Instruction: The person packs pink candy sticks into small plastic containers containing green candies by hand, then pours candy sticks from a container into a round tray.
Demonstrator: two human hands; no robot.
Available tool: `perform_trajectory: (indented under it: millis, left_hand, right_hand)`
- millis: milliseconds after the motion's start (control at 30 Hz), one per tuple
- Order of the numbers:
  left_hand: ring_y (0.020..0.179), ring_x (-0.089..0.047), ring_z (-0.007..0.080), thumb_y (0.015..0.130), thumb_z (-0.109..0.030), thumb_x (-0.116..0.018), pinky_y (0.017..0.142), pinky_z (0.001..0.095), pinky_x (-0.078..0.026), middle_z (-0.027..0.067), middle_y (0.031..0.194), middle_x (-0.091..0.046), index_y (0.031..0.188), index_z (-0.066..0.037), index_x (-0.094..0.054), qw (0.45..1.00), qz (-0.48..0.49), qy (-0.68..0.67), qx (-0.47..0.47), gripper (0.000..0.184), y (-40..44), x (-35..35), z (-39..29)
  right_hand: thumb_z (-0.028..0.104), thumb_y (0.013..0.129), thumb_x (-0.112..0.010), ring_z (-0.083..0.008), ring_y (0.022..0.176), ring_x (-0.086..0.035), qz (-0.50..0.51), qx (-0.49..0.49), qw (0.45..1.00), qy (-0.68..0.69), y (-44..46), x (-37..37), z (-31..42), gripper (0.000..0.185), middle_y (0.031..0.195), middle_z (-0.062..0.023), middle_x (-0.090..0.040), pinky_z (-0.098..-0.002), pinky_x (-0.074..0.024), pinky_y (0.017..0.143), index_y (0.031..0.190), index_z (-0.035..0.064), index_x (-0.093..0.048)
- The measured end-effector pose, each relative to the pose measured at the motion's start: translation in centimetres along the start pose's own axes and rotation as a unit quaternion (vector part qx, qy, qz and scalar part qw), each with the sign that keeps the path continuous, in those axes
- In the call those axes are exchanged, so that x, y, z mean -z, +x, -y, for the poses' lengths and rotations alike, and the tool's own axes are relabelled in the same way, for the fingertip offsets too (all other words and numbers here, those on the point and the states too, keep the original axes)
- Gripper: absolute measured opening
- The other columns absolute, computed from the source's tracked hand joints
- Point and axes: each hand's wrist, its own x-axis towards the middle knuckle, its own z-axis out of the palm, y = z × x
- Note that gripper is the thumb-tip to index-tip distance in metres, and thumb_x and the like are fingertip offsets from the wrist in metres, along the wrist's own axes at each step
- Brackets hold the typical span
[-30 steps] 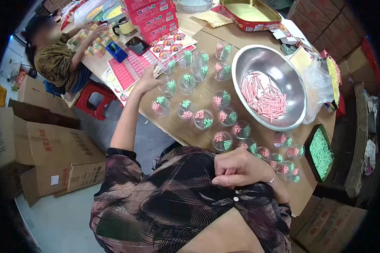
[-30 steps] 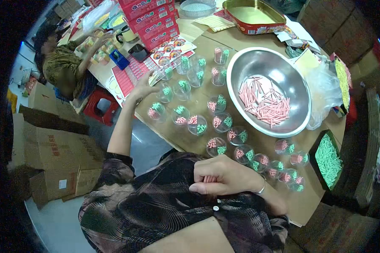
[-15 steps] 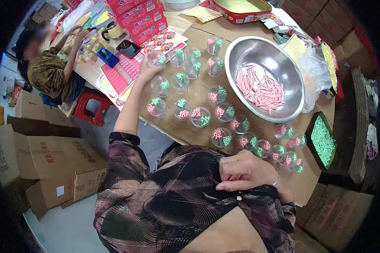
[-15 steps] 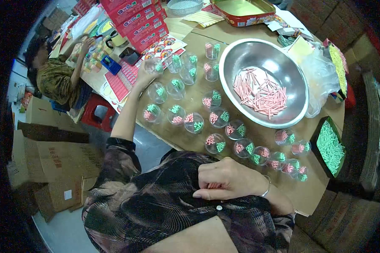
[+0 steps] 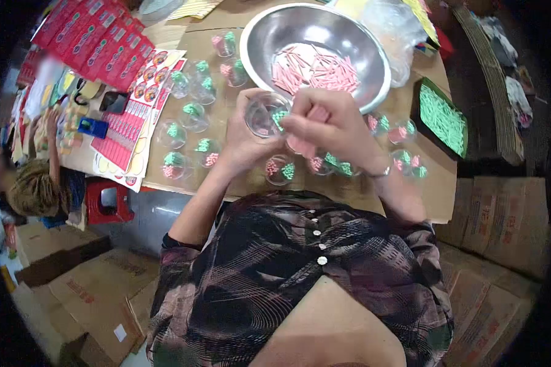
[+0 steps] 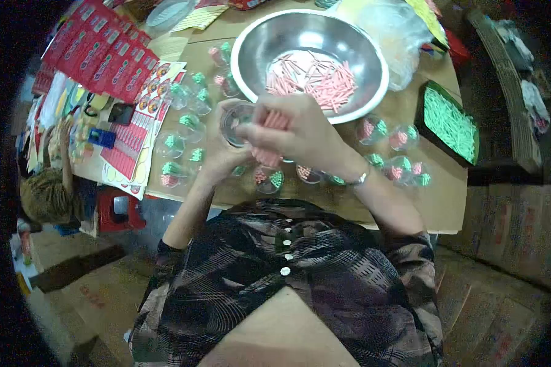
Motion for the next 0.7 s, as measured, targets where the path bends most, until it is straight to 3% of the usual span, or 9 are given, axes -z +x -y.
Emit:
perform_trajectory:
  millis: [67, 133, 333, 500, 700]
  left_hand:
    - [0.097, -0.059, 0.0237, 0.062, -0.009, -0.077, 0.087, 0.0334, -0.047, 0.0127, 0.105, -0.059, 0.122, -0.003, -0.044, 0.999, 0.035, -0.023, 0.013, 0.069, -0.1, -1.9, -0.4]
    - [0.097, -0.059, 0.0237, 0.062, -0.007, -0.076, 0.087, 0.0335, -0.047, 0.0136, 0.108, -0.059, 0.126, -0.002, -0.042, 0.992, 0.078, -0.025, 0.093, 0.072, 0.0, -3.1, -1.0]
    - [0.098, -0.059, 0.0237, 0.062, -0.006, -0.076, 0.086, 0.0335, -0.047, 0.0148, 0.11, -0.059, 0.127, -0.001, -0.042, 0.989, 0.101, -0.056, 0.094, 0.074, 0.6, -4.0, -2.4]
    - [0.095, -0.06, 0.0223, 0.061, -0.004, -0.076, 0.084, 0.0319, -0.048, 0.0141, 0.109, -0.06, 0.128, 0.0, -0.042, 0.979, 0.116, -0.093, 0.136, 0.075, 0.6, -3.9, -1.7]
    - [0.092, -0.061, 0.0194, 0.062, -0.003, -0.076, 0.082, 0.0291, -0.048, 0.0108, 0.104, -0.062, 0.123, 0.001, -0.048, 0.955, 0.203, -0.138, 0.166, 0.067, 1.2, -2.9, -1.5]
  right_hand:
    - [0.01, 0.083, -0.069, -0.0046, 0.046, -0.047, -0.064, 0.035, 0.995, -0.067, 0.7, 1.0, -0.9, 0.019, 0.057, 0.0019, -0.058, -0.0177, -0.037, 0.044, 0.067, 0.004, -0.059]
    - [0.015, 0.082, -0.07, -0.0045, 0.048, -0.045, -0.082, 0.043, 0.984, -0.155, 1.1, 1.5, -0.7, 0.02, 0.057, 0.0015, -0.057, -0.0182, -0.0347, 0.045, 0.068, 0.0038, -0.06]
    - [0.017, 0.081, -0.07, -0.0063, 0.047, -0.041, -0.081, 0.021, 0.974, -0.21, 1.8, 1.7, -1.3, 0.023, 0.055, 0.0007, -0.054, -0.0204, -0.0333, 0.045, 0.066, 0.0041, -0.06]
    - [0.016, 0.081, -0.07, -0.0072, 0.047, -0.041, -0.07, 0.028, 0.963, -0.257, 2.1, 2.0, -1.7, 0.023, 0.054, -0.0001, -0.054, -0.0217, -0.0338, 0.045, 0.065, 0.0035, -0.059]
    - [0.02, 0.08, -0.071, -0.0113, 0.047, -0.051, 0.022, 0.027, 0.963, -0.268, 2.8, 3.2, -1.5, 0.022, 0.057, -0.004, -0.06, -0.0229, -0.0426, 0.048, 0.068, 0.0038, -0.062]
